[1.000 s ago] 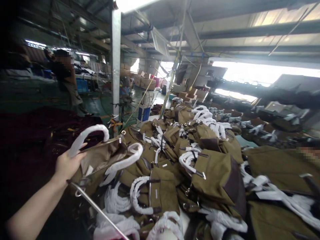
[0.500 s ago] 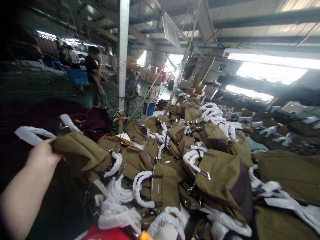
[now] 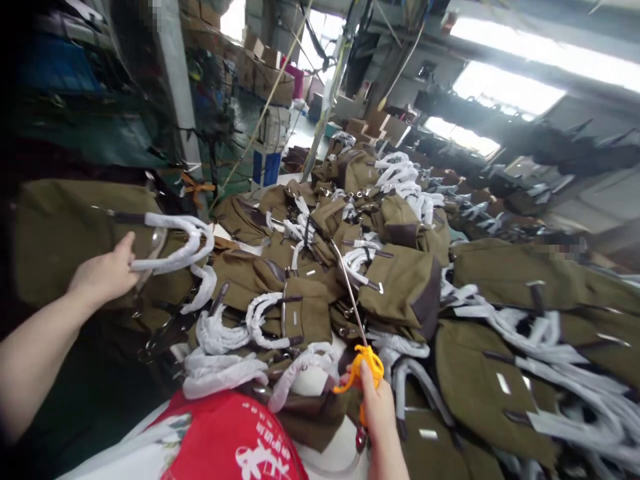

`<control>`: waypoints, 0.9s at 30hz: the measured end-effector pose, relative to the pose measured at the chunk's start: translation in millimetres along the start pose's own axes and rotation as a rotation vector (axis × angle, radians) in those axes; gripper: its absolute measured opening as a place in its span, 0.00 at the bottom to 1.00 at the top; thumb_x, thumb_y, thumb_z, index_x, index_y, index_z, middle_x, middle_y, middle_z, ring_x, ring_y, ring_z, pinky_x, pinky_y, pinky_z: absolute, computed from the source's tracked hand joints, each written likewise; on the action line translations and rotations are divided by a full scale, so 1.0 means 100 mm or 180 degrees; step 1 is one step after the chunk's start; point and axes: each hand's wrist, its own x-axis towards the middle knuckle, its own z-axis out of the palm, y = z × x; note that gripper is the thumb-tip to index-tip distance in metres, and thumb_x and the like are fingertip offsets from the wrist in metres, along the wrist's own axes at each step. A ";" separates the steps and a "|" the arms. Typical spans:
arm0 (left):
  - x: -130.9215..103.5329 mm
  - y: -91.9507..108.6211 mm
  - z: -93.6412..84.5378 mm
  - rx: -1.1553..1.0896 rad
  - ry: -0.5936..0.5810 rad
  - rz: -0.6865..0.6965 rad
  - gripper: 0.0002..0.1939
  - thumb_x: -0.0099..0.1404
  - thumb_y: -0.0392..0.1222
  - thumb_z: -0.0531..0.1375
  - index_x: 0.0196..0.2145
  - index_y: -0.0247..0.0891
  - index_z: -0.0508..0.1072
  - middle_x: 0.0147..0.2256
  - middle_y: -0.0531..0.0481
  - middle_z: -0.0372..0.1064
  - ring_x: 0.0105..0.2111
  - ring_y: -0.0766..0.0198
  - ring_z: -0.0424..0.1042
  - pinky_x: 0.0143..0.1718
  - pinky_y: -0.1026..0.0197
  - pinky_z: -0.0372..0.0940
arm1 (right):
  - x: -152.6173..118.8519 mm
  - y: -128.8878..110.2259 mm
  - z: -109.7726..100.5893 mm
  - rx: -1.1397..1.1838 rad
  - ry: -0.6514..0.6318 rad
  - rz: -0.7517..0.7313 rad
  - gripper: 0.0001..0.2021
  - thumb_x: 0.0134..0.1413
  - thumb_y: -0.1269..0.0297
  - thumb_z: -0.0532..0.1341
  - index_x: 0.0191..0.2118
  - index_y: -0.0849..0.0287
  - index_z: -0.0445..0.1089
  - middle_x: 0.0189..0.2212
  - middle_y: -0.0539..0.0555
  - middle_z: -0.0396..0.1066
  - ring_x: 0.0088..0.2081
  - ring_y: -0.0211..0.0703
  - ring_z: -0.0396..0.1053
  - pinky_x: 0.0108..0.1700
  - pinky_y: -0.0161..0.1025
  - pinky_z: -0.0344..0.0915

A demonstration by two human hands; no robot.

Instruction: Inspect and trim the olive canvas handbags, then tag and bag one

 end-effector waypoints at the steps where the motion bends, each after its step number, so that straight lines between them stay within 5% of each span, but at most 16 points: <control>1: 0.01 0.01 0.23 0.0156 -0.0389 0.0157 0.38 0.65 0.43 0.53 0.68 0.25 0.44 0.45 0.29 0.72 0.43 0.42 0.74 0.46 0.42 0.67 | 0.01 0.04 -0.02 0.0007 0.0074 0.0029 0.31 0.48 0.35 0.61 0.36 0.63 0.75 0.29 0.62 0.78 0.34 0.56 0.78 0.39 0.46 0.74; 3: -0.06 0.09 0.66 0.0340 -0.0939 0.0430 0.34 0.63 0.38 0.55 0.63 0.20 0.54 0.47 0.26 0.70 0.45 0.42 0.73 0.46 0.47 0.67 | 0.05 0.15 -0.08 -0.0115 0.0266 0.0081 0.31 0.47 0.35 0.62 0.38 0.64 0.74 0.30 0.61 0.78 0.36 0.55 0.78 0.41 0.46 0.74; 6: -0.32 0.34 1.02 0.0333 -0.0960 0.0711 0.28 0.61 0.35 0.54 0.56 0.14 0.61 0.56 0.20 0.60 0.53 0.36 0.66 0.52 0.45 0.63 | 0.14 0.39 -0.17 -0.0428 0.0434 0.0126 0.32 0.45 0.36 0.62 0.41 0.64 0.74 0.35 0.61 0.79 0.36 0.54 0.77 0.42 0.45 0.73; 9: -0.55 0.64 1.08 0.0100 -0.0209 0.0981 0.27 0.65 0.33 0.48 0.60 0.19 0.57 0.62 0.24 0.50 0.59 0.37 0.59 0.58 0.42 0.59 | 0.23 0.58 -0.25 -0.1190 0.0762 0.0144 0.30 0.46 0.37 0.59 0.38 0.65 0.74 0.34 0.63 0.78 0.38 0.57 0.76 0.43 0.48 0.72; 11: -0.63 0.81 1.09 -0.0318 0.0203 0.1187 0.26 0.65 0.35 0.49 0.61 0.26 0.58 0.61 0.31 0.55 0.59 0.42 0.60 0.59 0.44 0.59 | 0.27 0.57 -0.26 -0.1724 0.1234 0.0185 0.29 0.46 0.41 0.60 0.39 0.68 0.74 0.37 0.69 0.76 0.43 0.64 0.74 0.47 0.55 0.69; 15: -0.75 1.06 1.23 -0.1045 0.0001 0.1732 0.24 0.64 0.39 0.52 0.56 0.30 0.65 0.57 0.35 0.60 0.57 0.48 0.63 0.60 0.47 0.61 | 0.30 0.21 0.09 -0.2179 0.1916 -0.0791 0.29 0.52 0.52 0.59 0.53 0.71 0.67 0.52 0.74 0.68 0.57 0.64 0.63 0.59 0.56 0.58; 18: -0.93 1.25 1.35 -0.1487 -0.0419 0.1929 0.21 0.64 0.41 0.52 0.54 0.33 0.67 0.55 0.37 0.63 0.55 0.51 0.66 0.59 0.48 0.63 | 0.24 -0.08 0.79 -0.1957 0.1102 -0.1686 0.17 0.60 0.57 0.54 0.48 0.62 0.71 0.46 0.62 0.73 0.49 0.50 0.70 0.55 0.46 0.64; 22: -1.22 1.45 1.41 -0.2055 -0.0848 0.2108 0.17 0.64 0.39 0.53 0.49 0.37 0.72 0.51 0.40 0.68 0.53 0.55 0.68 0.57 0.51 0.65 | 0.17 -0.04 1.89 -0.1910 -0.0941 -0.1249 0.17 0.55 0.60 0.61 0.50 0.58 0.71 0.49 0.58 0.74 0.50 0.47 0.71 0.54 0.42 0.65; 24: -1.31 1.47 1.41 -0.2196 -0.0976 0.2155 0.16 0.64 0.39 0.53 0.47 0.38 0.73 0.49 0.41 0.70 0.51 0.55 0.70 0.55 0.52 0.67 | 0.20 0.08 2.22 -0.2047 -0.1283 -0.0916 0.20 0.48 0.63 0.65 0.49 0.61 0.72 0.48 0.61 0.75 0.49 0.52 0.72 0.52 0.45 0.66; 27: -1.32 1.38 1.37 -0.2261 -0.0985 0.1969 0.15 0.65 0.40 0.53 0.46 0.39 0.75 0.48 0.41 0.72 0.49 0.54 0.72 0.54 0.51 0.67 | 0.33 0.12 2.29 -0.1962 -0.1229 -0.0813 0.13 0.45 0.64 0.66 0.39 0.62 0.74 0.38 0.59 0.78 0.41 0.53 0.74 0.46 0.46 0.67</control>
